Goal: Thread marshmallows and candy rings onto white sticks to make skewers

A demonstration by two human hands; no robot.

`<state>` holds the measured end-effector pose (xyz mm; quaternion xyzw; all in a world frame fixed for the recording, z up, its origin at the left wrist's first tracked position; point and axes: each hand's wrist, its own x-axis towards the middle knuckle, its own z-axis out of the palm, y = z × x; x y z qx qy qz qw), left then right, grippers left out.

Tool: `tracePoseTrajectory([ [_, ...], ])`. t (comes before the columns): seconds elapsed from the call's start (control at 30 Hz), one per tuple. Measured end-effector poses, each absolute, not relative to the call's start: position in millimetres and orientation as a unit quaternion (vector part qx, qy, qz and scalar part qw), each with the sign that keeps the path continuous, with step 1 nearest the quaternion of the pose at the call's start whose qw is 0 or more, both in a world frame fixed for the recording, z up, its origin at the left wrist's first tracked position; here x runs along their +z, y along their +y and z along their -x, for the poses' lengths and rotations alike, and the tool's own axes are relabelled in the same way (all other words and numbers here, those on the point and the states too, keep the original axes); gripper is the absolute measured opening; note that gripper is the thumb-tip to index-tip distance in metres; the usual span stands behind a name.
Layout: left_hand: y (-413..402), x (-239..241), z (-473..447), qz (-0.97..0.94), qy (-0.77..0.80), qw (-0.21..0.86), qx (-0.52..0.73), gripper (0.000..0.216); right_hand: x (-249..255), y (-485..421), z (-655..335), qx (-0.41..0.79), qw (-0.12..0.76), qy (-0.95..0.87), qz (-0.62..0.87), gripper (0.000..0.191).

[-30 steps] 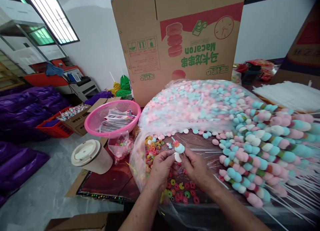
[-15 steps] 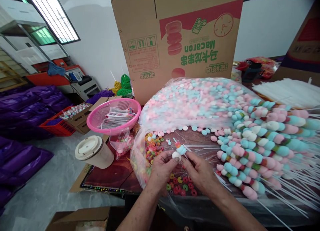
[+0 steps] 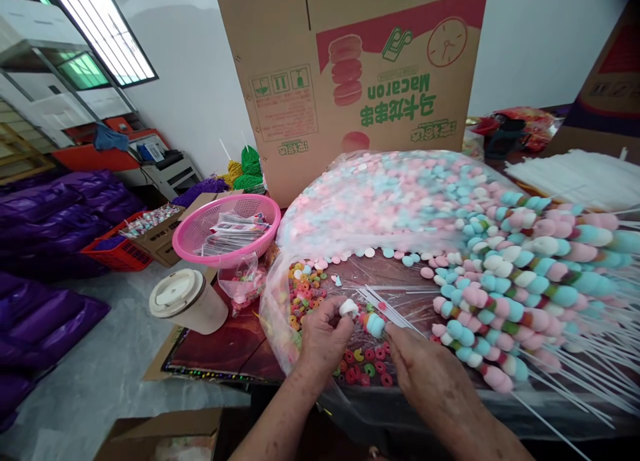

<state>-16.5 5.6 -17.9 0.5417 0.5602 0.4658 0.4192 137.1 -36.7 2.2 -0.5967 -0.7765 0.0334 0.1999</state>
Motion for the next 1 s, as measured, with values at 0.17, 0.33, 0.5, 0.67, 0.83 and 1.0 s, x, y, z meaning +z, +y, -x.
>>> tracePoseTrajectory([
  [0.17,-1,-13,13,-0.568,0.558,0.397,0.457,0.025,7,-41,-123,0.041,0.14,-0.773,0.618,0.027],
  [0.33,0,-1,15,-0.637,0.528,0.294,0.479,0.027,9,-39,-118,0.07,0.103,-0.776,0.618,0.031],
  [0.5,3,-4,13,-0.55,0.553,0.423,0.461,0.02,12,-38,-119,0.084,0.106,-0.778,0.614,0.032],
  [0.67,-2,-6,12,-0.527,0.559,0.416,0.486,0.022,4,-35,-110,0.107,0.114,-0.76,0.631,0.034],
  [0.83,-3,13,9,-0.365,0.483,0.592,0.532,0.037,-1,-28,-111,0.187,0.267,-0.747,0.579,0.028],
  [1.0,7,20,-7,-0.181,0.415,0.676,0.581,0.024,-4,-33,-109,0.219,0.335,-0.736,0.545,0.029],
])
